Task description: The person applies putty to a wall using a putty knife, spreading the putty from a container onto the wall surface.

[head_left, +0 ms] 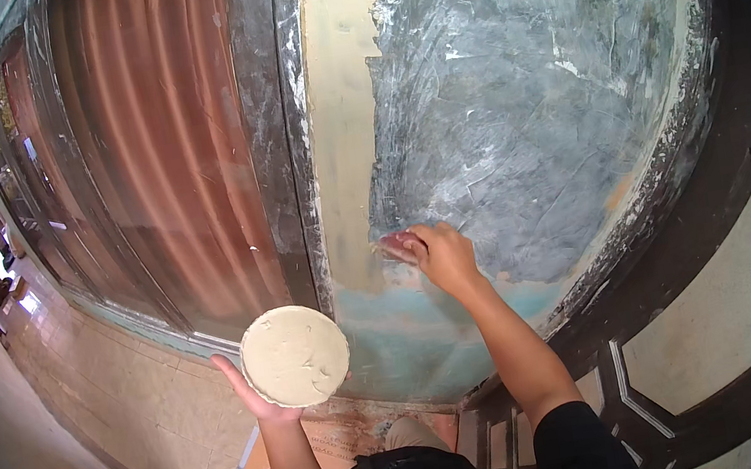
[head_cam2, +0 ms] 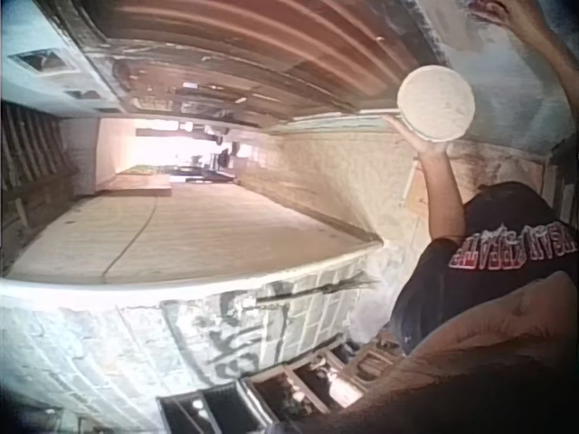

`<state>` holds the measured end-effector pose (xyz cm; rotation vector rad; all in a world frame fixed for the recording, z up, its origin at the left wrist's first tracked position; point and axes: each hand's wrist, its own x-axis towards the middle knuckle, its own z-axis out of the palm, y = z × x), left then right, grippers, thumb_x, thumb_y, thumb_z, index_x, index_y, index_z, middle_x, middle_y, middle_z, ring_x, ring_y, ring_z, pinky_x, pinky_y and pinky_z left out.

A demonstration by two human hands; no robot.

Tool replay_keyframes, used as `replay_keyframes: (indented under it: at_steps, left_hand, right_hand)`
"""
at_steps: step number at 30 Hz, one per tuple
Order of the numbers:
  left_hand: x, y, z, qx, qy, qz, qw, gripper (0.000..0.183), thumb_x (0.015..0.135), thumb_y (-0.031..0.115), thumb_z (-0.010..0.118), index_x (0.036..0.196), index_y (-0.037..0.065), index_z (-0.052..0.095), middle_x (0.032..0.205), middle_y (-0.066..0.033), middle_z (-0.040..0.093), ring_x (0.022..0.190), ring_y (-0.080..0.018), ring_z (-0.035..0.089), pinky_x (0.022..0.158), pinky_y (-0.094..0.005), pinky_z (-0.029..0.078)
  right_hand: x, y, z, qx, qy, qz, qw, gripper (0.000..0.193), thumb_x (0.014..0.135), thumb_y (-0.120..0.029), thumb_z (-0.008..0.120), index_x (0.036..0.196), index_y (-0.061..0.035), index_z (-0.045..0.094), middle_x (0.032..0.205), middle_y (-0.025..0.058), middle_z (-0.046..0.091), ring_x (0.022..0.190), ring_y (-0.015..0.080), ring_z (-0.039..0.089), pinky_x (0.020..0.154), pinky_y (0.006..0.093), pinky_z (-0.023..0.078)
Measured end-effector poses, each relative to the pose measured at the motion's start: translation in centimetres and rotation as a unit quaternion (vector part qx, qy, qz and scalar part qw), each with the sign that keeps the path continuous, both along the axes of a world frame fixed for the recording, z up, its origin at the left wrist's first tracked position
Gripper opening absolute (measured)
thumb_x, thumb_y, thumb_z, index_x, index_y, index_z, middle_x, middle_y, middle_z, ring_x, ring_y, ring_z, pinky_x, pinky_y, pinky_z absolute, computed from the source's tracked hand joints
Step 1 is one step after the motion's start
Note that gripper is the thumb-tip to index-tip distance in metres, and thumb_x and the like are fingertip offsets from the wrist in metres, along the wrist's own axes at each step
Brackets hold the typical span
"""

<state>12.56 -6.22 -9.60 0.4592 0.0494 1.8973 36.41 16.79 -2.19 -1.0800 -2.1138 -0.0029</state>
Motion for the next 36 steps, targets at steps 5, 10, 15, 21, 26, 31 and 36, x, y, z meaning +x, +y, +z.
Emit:
replay_keyframes:
  at_steps: [5, 10, 15, 21, 26, 31, 36]
  left_hand:
    - [0.2, -0.4, 0.8, 0.039, -0.012, -0.036, 0.999, 0.097, 0.095, 0.084, 0.029, 0.145, 0.005, 0.054, 0.146, -0.0165, 0.058, 0.127, -0.0375, 0.060, 0.103, -0.0575, 0.052]
    - [0.4, -0.2, 1.1, 0.032, 0.048, -0.031, 0.998, 0.099, 0.094, 0.086, 0.028, 0.146, 0.006, 0.053, 0.146, -0.0167, 0.058, 0.127, -0.0388, 0.060, 0.100, -0.0611, 0.053]
    - [-0.1, -0.2, -0.4, 0.010, -0.056, -0.037, 0.998, 0.101, 0.092, 0.088, 0.028, 0.148, 0.007, 0.051, 0.148, -0.0179, 0.055, 0.126, -0.0446, 0.058, 0.093, -0.0743, 0.050]
    - [-0.5, 0.2, -0.7, -0.063, -0.007, -0.005, 0.998, 0.102, 0.090, 0.090, 0.028, 0.151, 0.010, 0.046, 0.153, -0.0196, 0.048, 0.127, -0.0529, 0.054, 0.085, -0.0880, 0.041]
    - [-0.9, -0.1, -0.8, -0.061, -0.015, -0.014, 0.998, 0.103, 0.089, 0.091, 0.028, 0.153, 0.011, 0.044, 0.156, -0.0201, 0.044, 0.129, -0.0553, 0.051, 0.082, -0.0912, 0.039]
    - [-0.8, -0.3, -0.6, -0.037, -0.128, -0.045, 0.990, 0.103, 0.089, 0.090, 0.028, 0.154, 0.011, 0.043, 0.157, -0.0200, 0.043, 0.129, -0.0539, 0.051, 0.082, -0.0902, 0.040]
    - [-0.9, 0.1, -0.8, -0.015, 0.022, -0.016, 1.000, 0.102, 0.091, 0.089, 0.028, 0.152, 0.009, 0.045, 0.154, -0.0203, 0.047, 0.128, -0.0520, 0.053, 0.081, -0.0883, 0.043]
  right_hand:
    - [0.0, -0.3, 1.2, -0.012, 0.026, -0.026, 0.999, 0.023, 0.091, -0.023, 0.074, 0.111, -0.0133, 0.075, 0.089, 0.0160, 0.069, 0.084, 0.0371, 0.067, 0.071, 0.0485, 0.054]
    - [-0.9, -1.0, 1.1, 0.002, -0.044, -0.013, 0.999, 0.022, 0.091, -0.023, 0.074, 0.111, -0.0139, 0.075, 0.090, 0.0157, 0.070, 0.083, 0.0368, 0.067, 0.071, 0.0491, 0.054]
    - [-0.7, -0.8, 2.5, -0.001, 0.011, -0.020, 1.000, 0.020, 0.090, -0.022, 0.074, 0.109, -0.0155, 0.075, 0.087, 0.0156, 0.070, 0.085, 0.0365, 0.067, 0.072, 0.0502, 0.055]
    - [-1.1, -0.3, -0.1, -0.003, -0.020, -0.003, 1.000, 0.019, 0.090, -0.023, 0.075, 0.107, -0.0162, 0.077, 0.086, 0.0158, 0.070, 0.085, 0.0369, 0.066, 0.071, 0.0496, 0.054]
    - [-1.5, -0.9, 3.4, -0.017, 0.029, -0.030, 0.999, 0.019, 0.090, -0.025, 0.076, 0.106, -0.0165, 0.078, 0.087, 0.0150, 0.070, 0.084, 0.0352, 0.067, 0.071, 0.0472, 0.054]
    - [-0.9, -1.6, -0.2, 0.007, 0.025, 0.018, 1.000, 0.014, 0.092, -0.024, 0.073, 0.102, -0.0157, 0.077, 0.087, 0.0159, 0.071, 0.087, 0.0380, 0.066, 0.070, 0.0512, 0.054]
    - [-1.3, -0.7, 1.1, -0.024, -0.028, -0.025, 0.999, 0.017, 0.091, -0.025, 0.073, 0.106, -0.0172, 0.077, 0.089, 0.0161, 0.070, 0.087, 0.0373, 0.067, 0.071, 0.0509, 0.054]
